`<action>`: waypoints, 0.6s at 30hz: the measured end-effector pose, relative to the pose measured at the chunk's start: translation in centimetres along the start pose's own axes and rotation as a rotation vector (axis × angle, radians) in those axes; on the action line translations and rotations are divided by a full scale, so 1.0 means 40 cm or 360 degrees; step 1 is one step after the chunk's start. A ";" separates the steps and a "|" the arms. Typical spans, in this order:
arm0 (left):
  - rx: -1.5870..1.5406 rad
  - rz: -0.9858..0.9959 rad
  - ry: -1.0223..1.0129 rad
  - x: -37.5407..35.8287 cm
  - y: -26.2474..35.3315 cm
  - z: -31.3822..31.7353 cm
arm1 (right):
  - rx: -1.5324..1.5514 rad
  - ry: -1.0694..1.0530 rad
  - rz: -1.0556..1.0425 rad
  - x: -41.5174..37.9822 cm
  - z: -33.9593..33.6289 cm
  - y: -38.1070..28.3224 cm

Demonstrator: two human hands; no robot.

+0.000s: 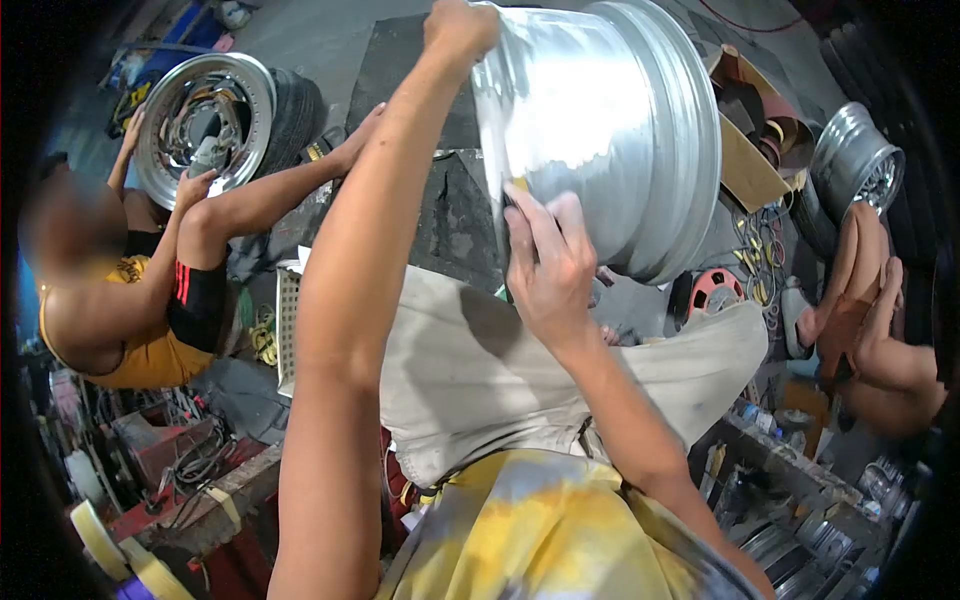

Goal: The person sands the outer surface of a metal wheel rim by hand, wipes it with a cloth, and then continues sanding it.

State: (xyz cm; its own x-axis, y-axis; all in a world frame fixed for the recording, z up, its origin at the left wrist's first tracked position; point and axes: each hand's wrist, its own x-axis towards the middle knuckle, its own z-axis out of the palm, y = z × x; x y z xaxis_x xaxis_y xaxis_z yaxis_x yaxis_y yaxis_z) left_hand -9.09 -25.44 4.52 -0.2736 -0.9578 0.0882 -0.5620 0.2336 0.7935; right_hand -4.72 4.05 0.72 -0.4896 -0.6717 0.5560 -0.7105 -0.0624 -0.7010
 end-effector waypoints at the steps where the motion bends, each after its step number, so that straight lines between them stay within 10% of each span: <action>1: 0.0000 0.0008 -0.0017 0.002 -0.002 0.008 | 0.0036 0.0038 -0.0045 0.022 0.006 0.002; 18: -0.0082 0.0016 -0.0240 -0.033 0.034 -0.062 | 0.0003 0.0224 0.0004 -0.029 0.010 0.006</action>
State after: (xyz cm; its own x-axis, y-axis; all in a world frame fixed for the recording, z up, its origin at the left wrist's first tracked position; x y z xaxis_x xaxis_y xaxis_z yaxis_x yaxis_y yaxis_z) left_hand -7.53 -24.27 6.97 -0.3952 -0.9186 0.0082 -0.5190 0.2306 0.8231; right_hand -4.11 4.54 -0.27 -0.5573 -0.5619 0.6113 -0.7085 -0.0622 -0.7030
